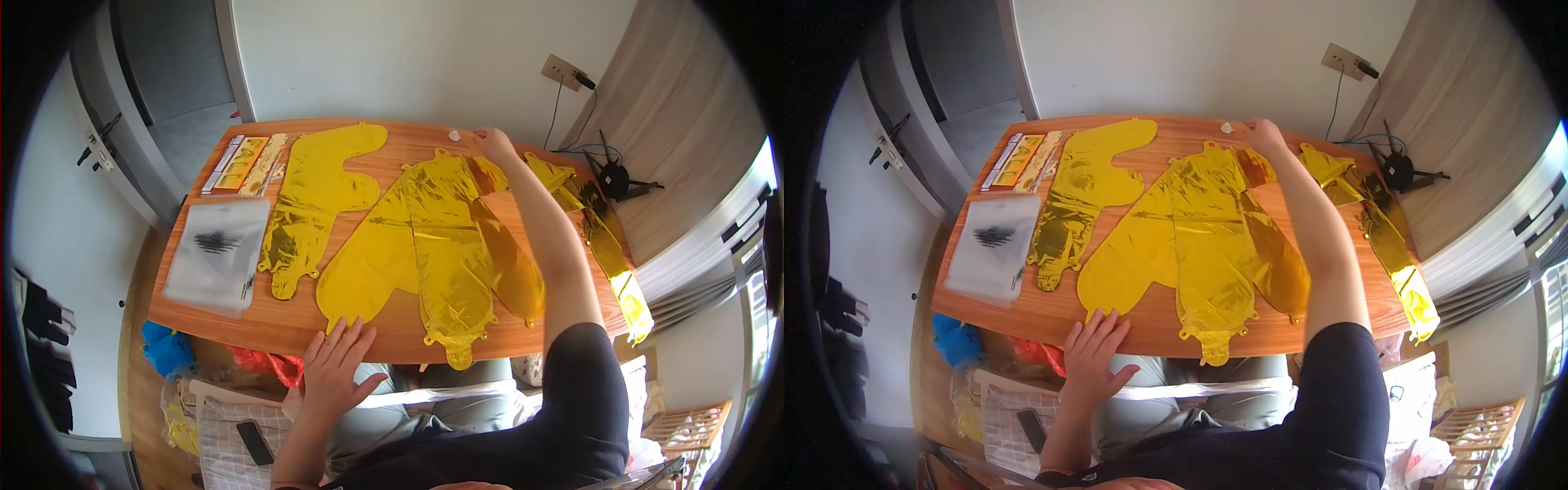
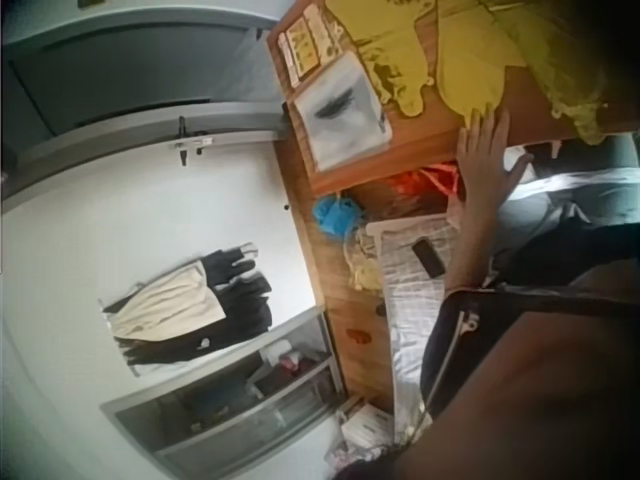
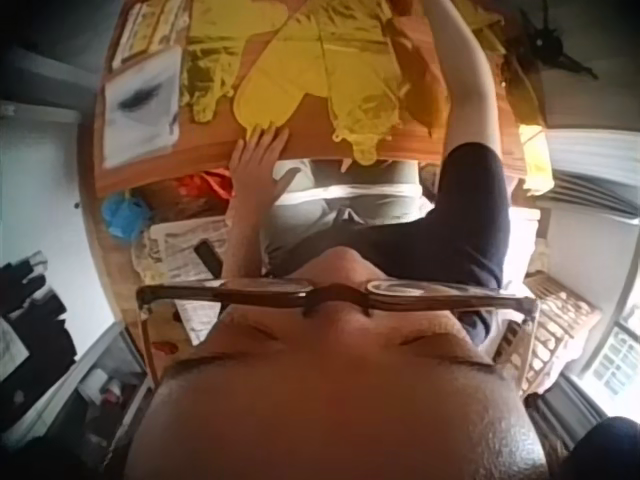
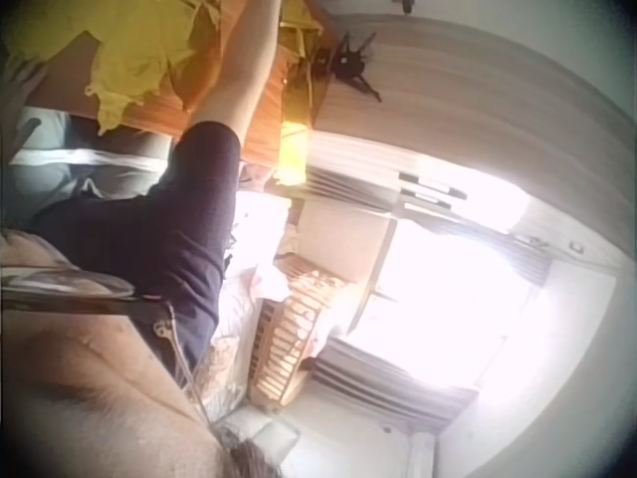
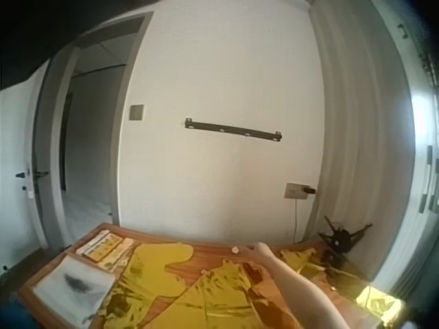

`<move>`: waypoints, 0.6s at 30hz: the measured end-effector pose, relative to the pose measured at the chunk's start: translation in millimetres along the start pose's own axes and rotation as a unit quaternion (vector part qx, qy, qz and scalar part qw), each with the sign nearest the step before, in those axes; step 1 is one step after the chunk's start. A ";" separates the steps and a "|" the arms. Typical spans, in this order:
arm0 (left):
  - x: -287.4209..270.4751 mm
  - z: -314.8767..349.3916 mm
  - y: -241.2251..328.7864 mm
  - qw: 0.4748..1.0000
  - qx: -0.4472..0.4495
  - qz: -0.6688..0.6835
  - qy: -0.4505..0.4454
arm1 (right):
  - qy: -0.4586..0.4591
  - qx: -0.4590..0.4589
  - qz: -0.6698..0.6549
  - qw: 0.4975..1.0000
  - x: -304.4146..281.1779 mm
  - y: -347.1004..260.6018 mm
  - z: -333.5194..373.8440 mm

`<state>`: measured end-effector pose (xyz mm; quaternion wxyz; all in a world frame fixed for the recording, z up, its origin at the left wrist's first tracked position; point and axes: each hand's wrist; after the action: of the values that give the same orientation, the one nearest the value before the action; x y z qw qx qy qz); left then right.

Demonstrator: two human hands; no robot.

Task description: Organizing and preparing gold foil balloons and white ribbons on a table.

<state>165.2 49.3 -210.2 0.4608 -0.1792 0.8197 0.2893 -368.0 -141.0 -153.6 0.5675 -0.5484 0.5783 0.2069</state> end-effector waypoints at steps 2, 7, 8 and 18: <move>5.2 1.3 -1.7 1.000 0.005 0.017 0.008 | -0.021 -0.043 0.012 0.999 -23.4 -2.8 49.9; -0.2 6.8 -0.5 0.992 -0.026 0.112 0.053 | -0.075 -0.267 0.071 0.958 -62.5 -0.8 201.5; 1.0 9.4 -1.7 0.992 -0.030 0.111 0.051 | -0.092 -0.272 0.043 0.957 -69.6 -3.4 230.2; -0.9 12.0 -15.3 0.992 -0.061 0.049 0.095 | -0.075 -0.217 -0.021 0.973 -101.4 -18.0 375.3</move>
<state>182.1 45.3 -219.0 0.3548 -0.1928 0.8484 0.3424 -216.0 217.3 -158.5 0.4806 -0.6535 0.4637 0.3564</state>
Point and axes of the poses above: each hand's wrist, its own z-axis away from the middle knuckle, its own x-axis out of the palm, y = z × x, and after that the axes turned 5 degrees about -x, right-handed
